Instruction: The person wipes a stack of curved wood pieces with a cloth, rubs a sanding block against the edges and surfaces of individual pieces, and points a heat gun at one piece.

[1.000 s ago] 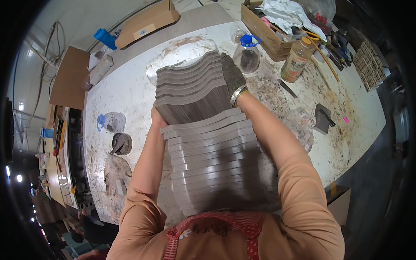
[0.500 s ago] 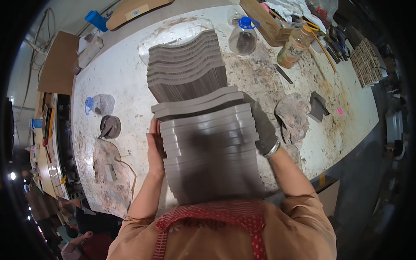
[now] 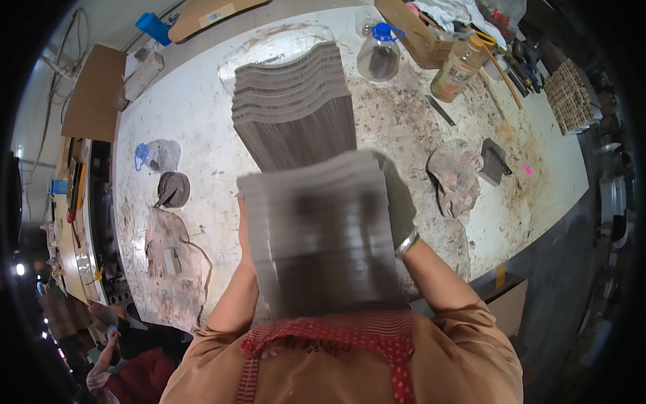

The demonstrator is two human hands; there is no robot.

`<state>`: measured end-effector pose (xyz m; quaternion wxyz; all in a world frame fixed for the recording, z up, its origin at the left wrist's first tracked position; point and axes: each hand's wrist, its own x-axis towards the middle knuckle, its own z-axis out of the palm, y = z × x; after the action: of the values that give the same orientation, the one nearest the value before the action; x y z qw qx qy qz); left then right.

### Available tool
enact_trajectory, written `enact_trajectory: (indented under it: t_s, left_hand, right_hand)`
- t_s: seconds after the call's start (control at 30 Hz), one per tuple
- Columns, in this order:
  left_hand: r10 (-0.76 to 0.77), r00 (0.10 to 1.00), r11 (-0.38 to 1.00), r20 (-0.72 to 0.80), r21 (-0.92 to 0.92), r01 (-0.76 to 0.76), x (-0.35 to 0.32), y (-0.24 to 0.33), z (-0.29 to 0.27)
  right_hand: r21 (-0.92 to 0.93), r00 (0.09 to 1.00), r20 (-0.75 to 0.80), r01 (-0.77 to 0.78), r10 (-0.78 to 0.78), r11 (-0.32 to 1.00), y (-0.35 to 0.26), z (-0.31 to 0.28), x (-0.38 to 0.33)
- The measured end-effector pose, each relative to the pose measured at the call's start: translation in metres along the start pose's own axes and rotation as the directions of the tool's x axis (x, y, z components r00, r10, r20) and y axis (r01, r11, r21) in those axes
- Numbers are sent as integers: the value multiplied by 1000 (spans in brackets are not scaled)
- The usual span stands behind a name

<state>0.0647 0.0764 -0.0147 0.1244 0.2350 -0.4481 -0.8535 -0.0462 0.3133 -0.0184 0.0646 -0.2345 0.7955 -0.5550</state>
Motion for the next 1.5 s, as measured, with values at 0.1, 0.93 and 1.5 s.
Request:
enact_trajectory:
  t_s: [0.1, 0.93, 1.5]
  left_hand:
    - [198, 974, 975, -114, 121, -184, 29, 4, 7]
    - [-180, 981, 983, -70, 2, 181, -125, -18, -5]
    - [-279, 953, 958, 117, 102, 268, 8, 49, 16]
  right_hand:
    - [323, 982, -19, -171, 187, 931, 10, 7, 42]
    - [734, 889, 332, -454, 316, 505, -14, -3, -74]
    - [691, 877, 399, -480, 268, 540, -36, 10, 47]
